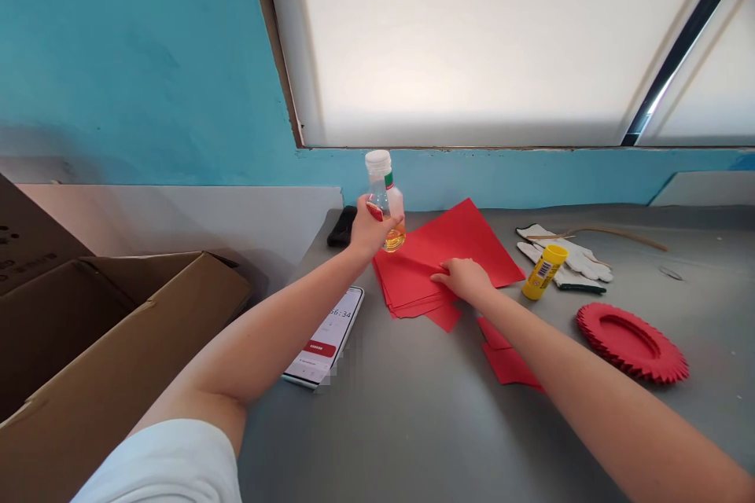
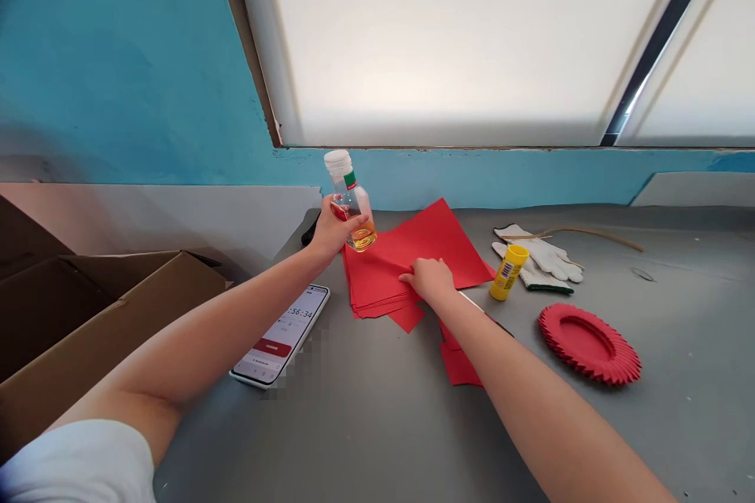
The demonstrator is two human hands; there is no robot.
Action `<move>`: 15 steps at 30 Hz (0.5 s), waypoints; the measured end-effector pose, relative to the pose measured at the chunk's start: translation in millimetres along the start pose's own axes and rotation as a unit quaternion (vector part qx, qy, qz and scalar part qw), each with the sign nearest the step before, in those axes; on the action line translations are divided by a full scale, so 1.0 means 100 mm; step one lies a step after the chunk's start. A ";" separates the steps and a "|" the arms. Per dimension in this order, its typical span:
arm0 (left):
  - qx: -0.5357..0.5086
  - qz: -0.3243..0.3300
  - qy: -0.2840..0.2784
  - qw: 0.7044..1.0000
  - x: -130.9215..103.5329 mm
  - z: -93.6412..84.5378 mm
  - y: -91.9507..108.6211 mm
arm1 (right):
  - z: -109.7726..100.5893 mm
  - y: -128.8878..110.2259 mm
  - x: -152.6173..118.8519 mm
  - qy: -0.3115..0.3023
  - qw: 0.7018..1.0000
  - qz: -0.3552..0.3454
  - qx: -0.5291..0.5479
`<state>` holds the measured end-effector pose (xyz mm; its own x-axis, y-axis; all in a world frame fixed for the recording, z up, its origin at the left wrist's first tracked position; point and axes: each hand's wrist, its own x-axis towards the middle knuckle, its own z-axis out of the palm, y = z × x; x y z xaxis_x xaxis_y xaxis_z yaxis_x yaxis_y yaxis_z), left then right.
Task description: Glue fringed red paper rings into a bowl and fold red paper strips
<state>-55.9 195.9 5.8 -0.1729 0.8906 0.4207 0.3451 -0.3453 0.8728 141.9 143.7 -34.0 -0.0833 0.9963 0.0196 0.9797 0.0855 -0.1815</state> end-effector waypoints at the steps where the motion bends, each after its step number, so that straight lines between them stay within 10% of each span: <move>1: -0.005 0.000 0.001 1.000 -0.02 -0.01 0.01 | -0.01 0.03 -0.01 0.012 1.000 0.006 0.009; 15: 0.020 0.023 -0.033 0.999 -0.26 -0.17 0.25 | -0.07 0.57 0.07 0.120 0.954 0.128 0.242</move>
<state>-58.4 159.3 21.3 -0.0955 0.8916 0.4426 0.3878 -0.3762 0.8415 198.5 155.6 -37.8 0.2481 0.9603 0.1275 0.7582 -0.1105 -0.6426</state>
